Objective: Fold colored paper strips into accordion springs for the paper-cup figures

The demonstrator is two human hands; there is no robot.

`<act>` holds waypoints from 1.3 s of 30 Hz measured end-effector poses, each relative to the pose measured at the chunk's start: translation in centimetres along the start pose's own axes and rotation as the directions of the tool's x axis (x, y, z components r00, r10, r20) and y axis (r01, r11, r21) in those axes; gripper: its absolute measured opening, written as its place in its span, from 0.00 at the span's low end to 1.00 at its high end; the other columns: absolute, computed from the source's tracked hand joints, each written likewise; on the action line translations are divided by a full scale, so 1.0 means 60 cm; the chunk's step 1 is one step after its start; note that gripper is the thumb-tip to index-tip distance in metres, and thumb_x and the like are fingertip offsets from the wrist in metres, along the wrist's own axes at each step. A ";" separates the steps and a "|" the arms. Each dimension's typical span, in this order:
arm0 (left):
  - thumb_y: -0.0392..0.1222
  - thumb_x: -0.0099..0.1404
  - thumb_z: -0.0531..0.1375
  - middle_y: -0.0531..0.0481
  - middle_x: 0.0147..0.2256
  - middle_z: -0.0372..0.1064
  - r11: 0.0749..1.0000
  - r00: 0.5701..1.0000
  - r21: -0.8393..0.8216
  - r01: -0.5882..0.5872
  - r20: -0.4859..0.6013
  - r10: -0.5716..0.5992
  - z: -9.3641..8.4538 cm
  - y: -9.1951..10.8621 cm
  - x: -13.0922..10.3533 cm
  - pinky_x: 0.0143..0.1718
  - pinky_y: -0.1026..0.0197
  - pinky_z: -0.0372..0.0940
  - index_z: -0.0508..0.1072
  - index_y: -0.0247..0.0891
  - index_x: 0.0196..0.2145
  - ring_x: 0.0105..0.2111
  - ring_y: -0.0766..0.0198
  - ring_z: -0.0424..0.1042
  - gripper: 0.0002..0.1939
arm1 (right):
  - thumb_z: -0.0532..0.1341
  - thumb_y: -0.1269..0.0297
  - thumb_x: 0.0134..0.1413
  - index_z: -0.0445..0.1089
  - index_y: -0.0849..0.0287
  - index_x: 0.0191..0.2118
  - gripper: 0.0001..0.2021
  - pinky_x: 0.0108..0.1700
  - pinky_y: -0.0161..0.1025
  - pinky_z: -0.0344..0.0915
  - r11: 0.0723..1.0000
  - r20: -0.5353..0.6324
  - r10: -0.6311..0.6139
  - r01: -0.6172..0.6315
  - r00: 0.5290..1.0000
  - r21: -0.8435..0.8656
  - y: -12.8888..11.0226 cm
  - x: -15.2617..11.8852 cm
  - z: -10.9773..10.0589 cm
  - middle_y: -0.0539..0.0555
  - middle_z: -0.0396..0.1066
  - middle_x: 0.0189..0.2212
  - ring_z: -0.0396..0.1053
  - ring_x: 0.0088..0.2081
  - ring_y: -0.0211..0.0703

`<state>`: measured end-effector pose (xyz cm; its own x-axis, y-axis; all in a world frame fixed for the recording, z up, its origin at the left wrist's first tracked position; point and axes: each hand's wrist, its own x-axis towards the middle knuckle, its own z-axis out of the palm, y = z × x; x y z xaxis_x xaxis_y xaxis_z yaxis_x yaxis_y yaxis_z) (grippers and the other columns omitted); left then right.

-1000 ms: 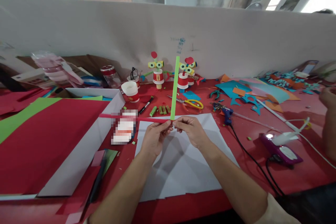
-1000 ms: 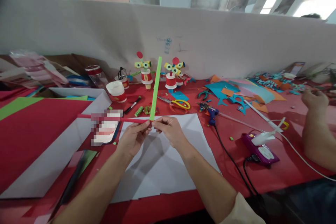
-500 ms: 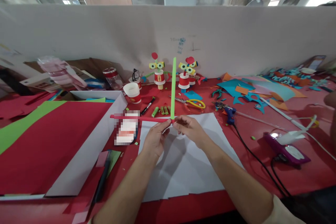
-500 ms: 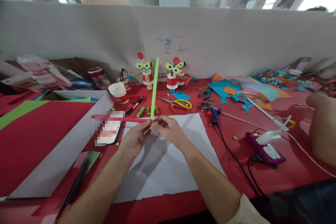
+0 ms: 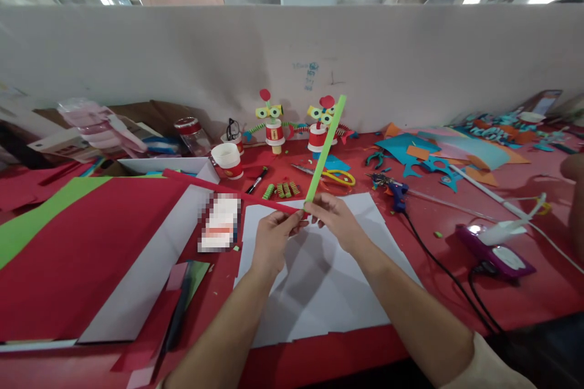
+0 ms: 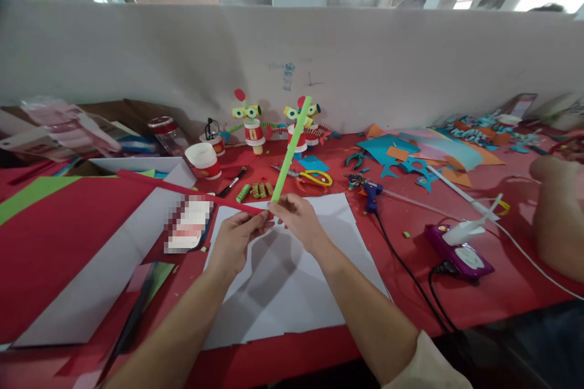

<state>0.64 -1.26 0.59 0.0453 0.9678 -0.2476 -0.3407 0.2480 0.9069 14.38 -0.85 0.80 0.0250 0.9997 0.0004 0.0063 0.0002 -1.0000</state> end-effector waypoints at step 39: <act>0.44 0.47 0.68 0.49 0.28 0.75 0.997 0.998 0.022 -0.070 -0.003 0.070 -0.007 -0.001 0.006 0.33 0.64 0.60 0.79 0.38 0.27 0.30 0.66 0.68 0.09 | 0.69 0.60 0.39 0.71 0.59 0.26 0.09 0.36 0.37 0.65 0.903 -0.202 0.086 0.009 0.976 0.429 -0.003 -0.037 0.059 0.48 0.71 0.23 0.66 0.27 0.35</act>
<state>0.29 -0.94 0.30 0.0180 0.9827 -0.1844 -0.3222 0.1803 0.9294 10.80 -2.97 0.93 0.2270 0.9703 -0.0843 -0.4232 0.0203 -0.9058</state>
